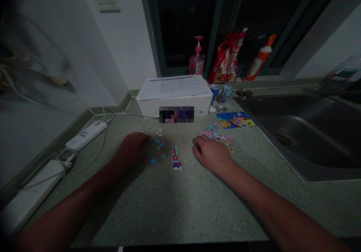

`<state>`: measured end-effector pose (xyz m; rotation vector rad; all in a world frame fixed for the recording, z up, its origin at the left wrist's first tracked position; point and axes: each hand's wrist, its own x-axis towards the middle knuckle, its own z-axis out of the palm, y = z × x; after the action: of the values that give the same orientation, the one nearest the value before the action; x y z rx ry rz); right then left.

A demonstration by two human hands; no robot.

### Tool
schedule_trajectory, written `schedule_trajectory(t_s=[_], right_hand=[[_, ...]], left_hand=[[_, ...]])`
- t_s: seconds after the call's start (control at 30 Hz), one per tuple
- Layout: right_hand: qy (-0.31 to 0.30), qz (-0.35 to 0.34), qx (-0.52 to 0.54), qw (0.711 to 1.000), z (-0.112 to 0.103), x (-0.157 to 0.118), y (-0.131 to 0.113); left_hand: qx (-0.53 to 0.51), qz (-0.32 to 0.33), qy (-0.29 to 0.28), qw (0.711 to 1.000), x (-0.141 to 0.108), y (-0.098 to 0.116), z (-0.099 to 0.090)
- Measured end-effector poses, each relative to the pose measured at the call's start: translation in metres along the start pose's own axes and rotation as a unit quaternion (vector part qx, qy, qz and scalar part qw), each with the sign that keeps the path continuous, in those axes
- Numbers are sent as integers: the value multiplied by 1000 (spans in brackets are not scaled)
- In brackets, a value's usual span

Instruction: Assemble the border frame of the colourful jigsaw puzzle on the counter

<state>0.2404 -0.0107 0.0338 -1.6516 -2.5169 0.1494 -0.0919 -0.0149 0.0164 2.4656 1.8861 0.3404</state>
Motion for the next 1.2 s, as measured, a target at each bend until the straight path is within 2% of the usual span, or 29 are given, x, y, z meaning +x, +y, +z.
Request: schedule_trajectory(t_s=[0.43,0.67,1.2], right_hand=[[-10,2,0,1000,-1,0,0],[-12,7,-7,1000,-1,0,-1],[-13,9,-7,1000,-2,0,-1]], left_hand=[[30,-19,3,999,2,-1,-1],[13,-22,-1,1000,6,-10,-2],[-11,-26,9,1000,9,-14,-1]])
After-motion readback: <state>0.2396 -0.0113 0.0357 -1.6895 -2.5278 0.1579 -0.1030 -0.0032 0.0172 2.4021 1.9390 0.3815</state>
